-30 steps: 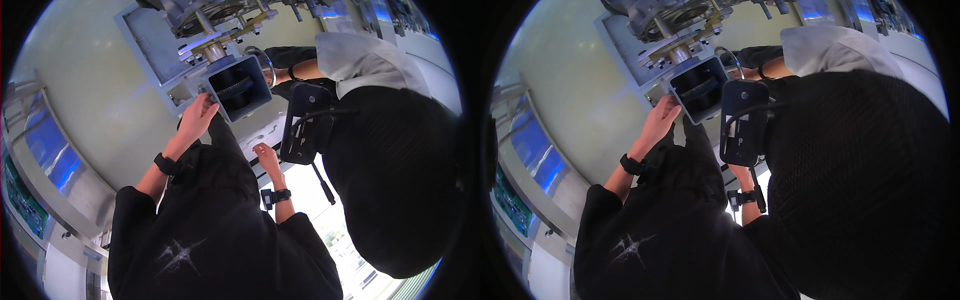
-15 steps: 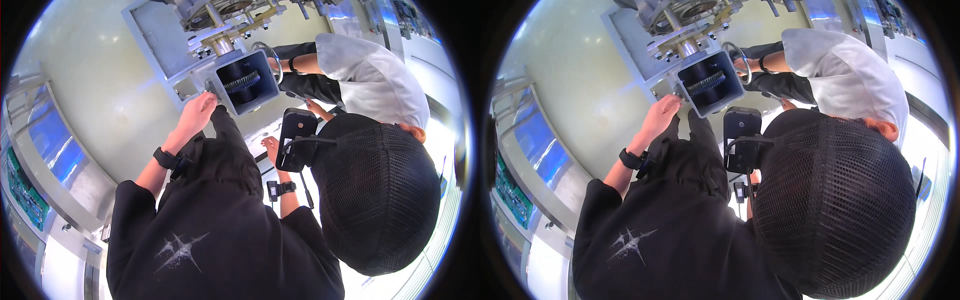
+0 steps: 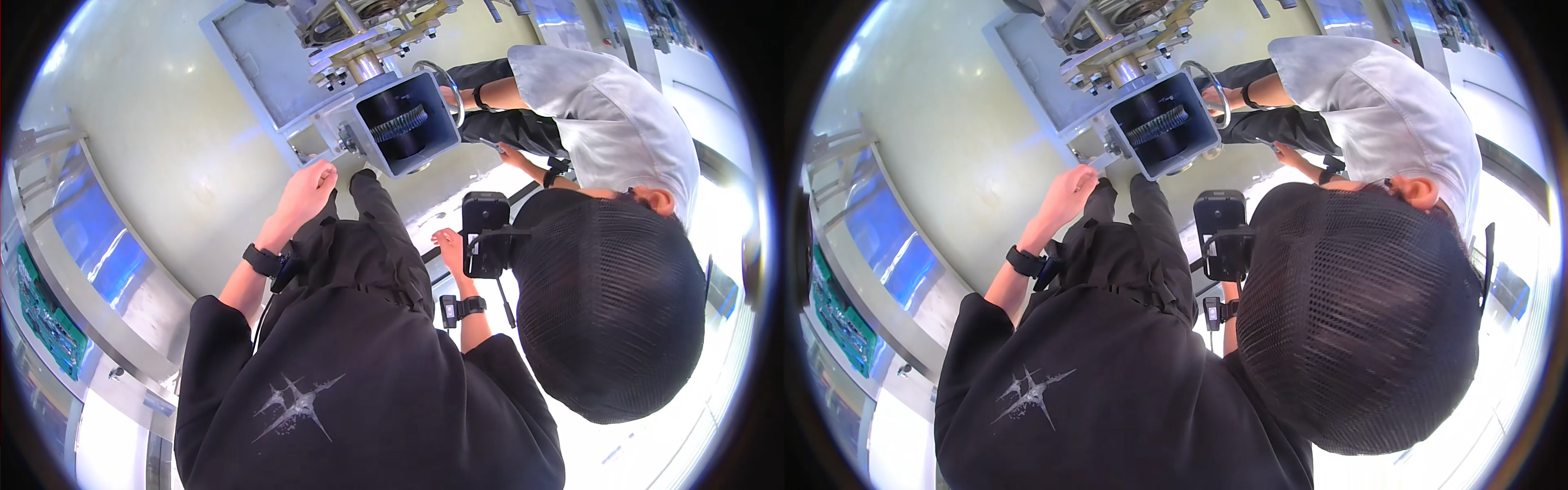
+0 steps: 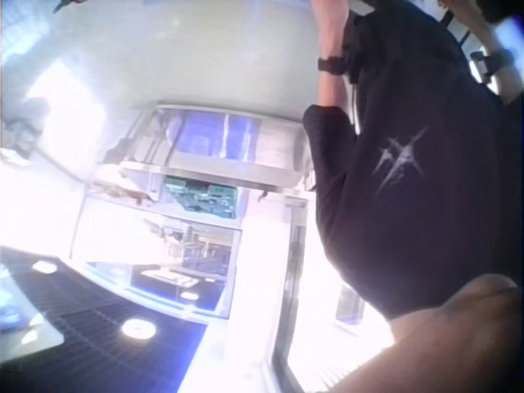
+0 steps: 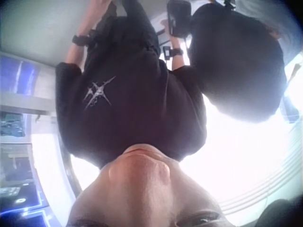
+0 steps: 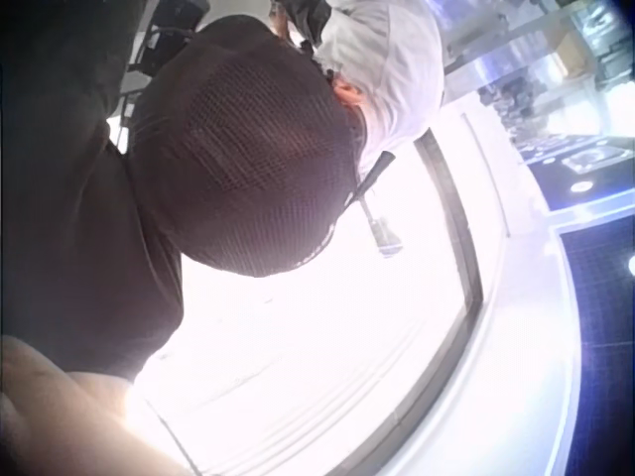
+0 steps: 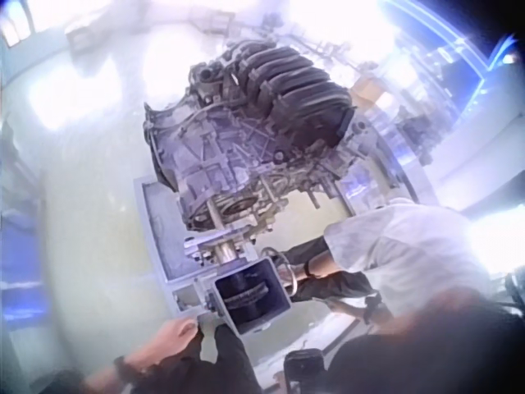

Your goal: The person picks up a socket wrench and a small metal component, then walks to an engine block mounted on a stand. Using the socket wrench and their hands, the person attaches the metal component and then retrieves several additional small sockets and parts from a tool kit to continue the assembly on the side of the engine.

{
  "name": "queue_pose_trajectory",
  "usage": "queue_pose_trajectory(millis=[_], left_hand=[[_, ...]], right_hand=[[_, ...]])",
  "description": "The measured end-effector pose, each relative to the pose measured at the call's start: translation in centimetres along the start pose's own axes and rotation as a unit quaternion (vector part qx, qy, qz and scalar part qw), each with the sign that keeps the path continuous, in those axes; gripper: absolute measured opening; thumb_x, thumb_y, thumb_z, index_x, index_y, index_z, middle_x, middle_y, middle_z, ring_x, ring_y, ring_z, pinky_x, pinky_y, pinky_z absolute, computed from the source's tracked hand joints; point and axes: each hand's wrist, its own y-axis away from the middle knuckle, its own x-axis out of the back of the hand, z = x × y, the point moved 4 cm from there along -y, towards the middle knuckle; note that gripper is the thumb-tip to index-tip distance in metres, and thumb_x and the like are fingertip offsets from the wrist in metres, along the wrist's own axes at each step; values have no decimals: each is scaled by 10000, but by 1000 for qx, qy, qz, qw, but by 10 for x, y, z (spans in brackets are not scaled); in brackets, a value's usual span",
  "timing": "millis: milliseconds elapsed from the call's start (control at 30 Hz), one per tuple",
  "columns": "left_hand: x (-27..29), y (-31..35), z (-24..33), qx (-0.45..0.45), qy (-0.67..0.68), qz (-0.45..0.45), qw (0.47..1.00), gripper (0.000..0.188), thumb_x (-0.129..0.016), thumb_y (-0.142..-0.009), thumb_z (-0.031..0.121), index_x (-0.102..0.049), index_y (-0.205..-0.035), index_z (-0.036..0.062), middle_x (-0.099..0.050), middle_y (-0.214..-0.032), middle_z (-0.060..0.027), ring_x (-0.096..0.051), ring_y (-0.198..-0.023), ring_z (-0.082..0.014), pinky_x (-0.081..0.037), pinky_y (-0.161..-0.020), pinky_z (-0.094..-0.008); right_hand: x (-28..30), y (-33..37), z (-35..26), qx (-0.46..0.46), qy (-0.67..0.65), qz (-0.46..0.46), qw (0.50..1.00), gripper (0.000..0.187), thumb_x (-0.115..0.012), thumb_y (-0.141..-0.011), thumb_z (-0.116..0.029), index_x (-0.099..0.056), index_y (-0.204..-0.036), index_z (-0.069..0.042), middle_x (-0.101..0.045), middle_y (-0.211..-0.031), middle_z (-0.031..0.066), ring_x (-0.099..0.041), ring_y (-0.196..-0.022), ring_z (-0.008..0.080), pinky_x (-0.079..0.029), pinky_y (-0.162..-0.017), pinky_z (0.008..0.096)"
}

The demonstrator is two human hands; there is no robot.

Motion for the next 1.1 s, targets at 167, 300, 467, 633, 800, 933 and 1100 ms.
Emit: queue_pose_trajectory(millis=[167, 300, 467, 633, 800, 933, 1100], left_hand=[[1, 11, -10, -12, -69, 3, 998, 201, -569, -957, 197, -615, -1019, 11, -697, -925, -171, -667, -858, -362, -514, -735, -430], [1, 16, -25, -49, -189, -8, 981, 186, -558, -942, 191, -599, -968, 11, -679, -919, -168, -639, -853, -397, -498, -716, -476], [5, 23, -57, 3, -270, -70, 960, 213, -559, -937, 220, -599, -1012, 24, -667, -978, -194, -628, -919, -410, -496, -771, -495], [14, 34, -87, 41, -285, -83, 954, 257, -541, -948, 255, -607, -1021, 18, -672, -981, -206, -634, -927, -414, -503, -801, -504], [18, 43, -129, 124, -300, -116, 939, 311, -504, -939, 297, -619, -957, 9, -674, -913, -233, -633, -911, -433, -496, -808, -513], [24, 55, -163, 184, -261, -116, 941, 336, -488, -920, 313, -625, -922, 6, -675, -891, -241, -638, -914, -435, -499, -820, -495], [30, 64, -194, 210, -205, -99, 951, 337, -501, -915, 330, -629, -968, 23, -684, -907, -221, -653, -914, -402, -501, -821, -467]], right_hand=[[-7, 10, -4, -4, 62, 19, 998, 194, -537, -957, -115, -663, -932, 30, -712, -855, 100, -682, -816, 166, -529, -771, 293], [-13, 15, -14, -13, 57, 37, 998, 219, -551, -973, -151, -663, -946, 35, -714, -868, 107, -687, -832, 178, -535, -777, 304], [-15, 24, -14, -37, 20, 57, 997, 211, -551, -963, -143, -673, -948, 28, -711, -870, 97, -683, -830, 159, -539, -782, 295], [-17, 31, 8, -51, -30, 62, 996, 218, -559, -960, -153, -677, -942, 30, -708, -862, 96, -680, -817, 160, -539, -770, 291], [-31, 42, 51, -120, -104, 72, 985, 232, -562, -951, -176, -680, -924, 22, -703, -821, 84, -680, -775, 165, -531, -724, 272], [-36, 57, 67, -149, -72, 52, 985, 252, -548, -936, -222, -680, -916, -8, -711, -830, 73, -684, -761, 154, -502, -694, 249], [-41, 65, 65, -203, -91, 68, 973, 237, -553, -928, -207, -673, -896, -5, -709, -827, 78, -687, -755, 165, -510, -686, 272]])
